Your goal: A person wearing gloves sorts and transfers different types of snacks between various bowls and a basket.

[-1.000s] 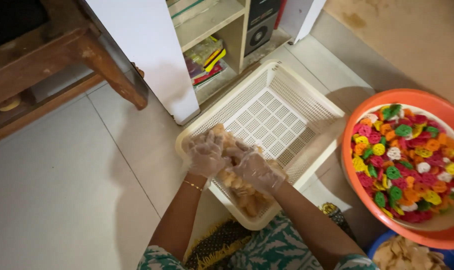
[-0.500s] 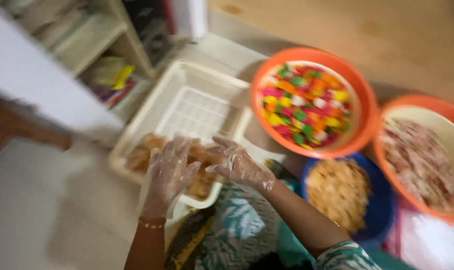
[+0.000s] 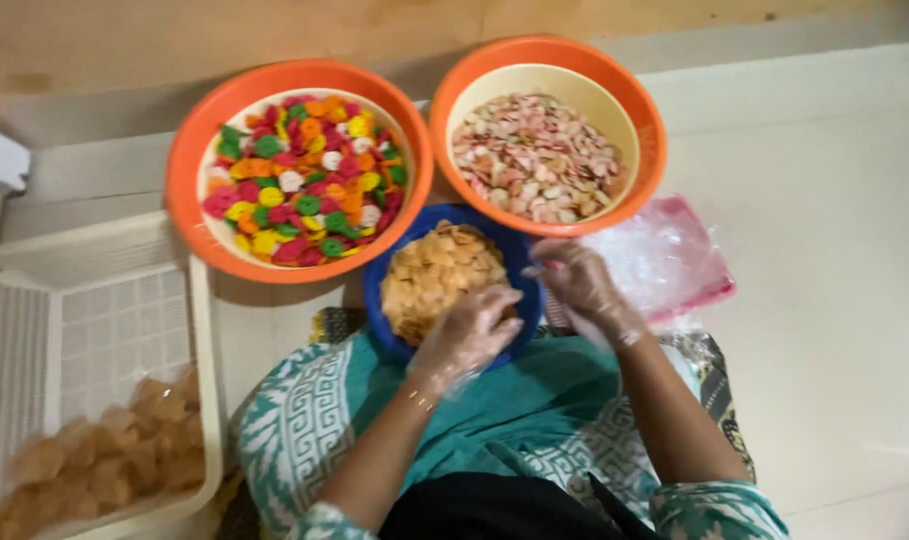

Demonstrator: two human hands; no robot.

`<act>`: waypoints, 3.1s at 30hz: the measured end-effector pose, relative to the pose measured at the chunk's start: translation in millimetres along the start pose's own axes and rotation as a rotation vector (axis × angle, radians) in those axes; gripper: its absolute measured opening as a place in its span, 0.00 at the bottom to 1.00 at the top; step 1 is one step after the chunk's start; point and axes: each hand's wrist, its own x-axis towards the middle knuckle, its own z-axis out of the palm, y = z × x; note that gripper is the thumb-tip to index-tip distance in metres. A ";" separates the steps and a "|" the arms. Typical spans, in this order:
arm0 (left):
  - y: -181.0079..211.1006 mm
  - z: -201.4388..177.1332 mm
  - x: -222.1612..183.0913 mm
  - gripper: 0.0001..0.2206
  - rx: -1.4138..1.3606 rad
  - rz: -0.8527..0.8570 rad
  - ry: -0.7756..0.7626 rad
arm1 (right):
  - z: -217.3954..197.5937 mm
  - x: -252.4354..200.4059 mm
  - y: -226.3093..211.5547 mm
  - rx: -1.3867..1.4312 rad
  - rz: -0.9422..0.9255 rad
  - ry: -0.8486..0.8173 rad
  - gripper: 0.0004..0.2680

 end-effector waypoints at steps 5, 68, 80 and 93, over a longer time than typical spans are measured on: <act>-25.9 118.0 62.7 0.16 0.064 -0.137 -0.168 | -77.7 -26.7 70.7 -0.528 0.361 0.106 0.20; -39.4 -28.4 -54.9 0.09 -0.344 -0.532 0.987 | 68.7 -53.9 -144.2 0.635 0.494 -0.047 0.11; -11.3 -42.9 -47.4 0.08 -0.289 -0.461 1.120 | 40.7 -23.2 -229.5 0.723 0.428 0.179 0.05; 3.3 -58.6 -51.1 0.10 -0.510 -0.591 0.905 | 43.2 -27.1 -228.6 0.715 0.384 0.191 0.03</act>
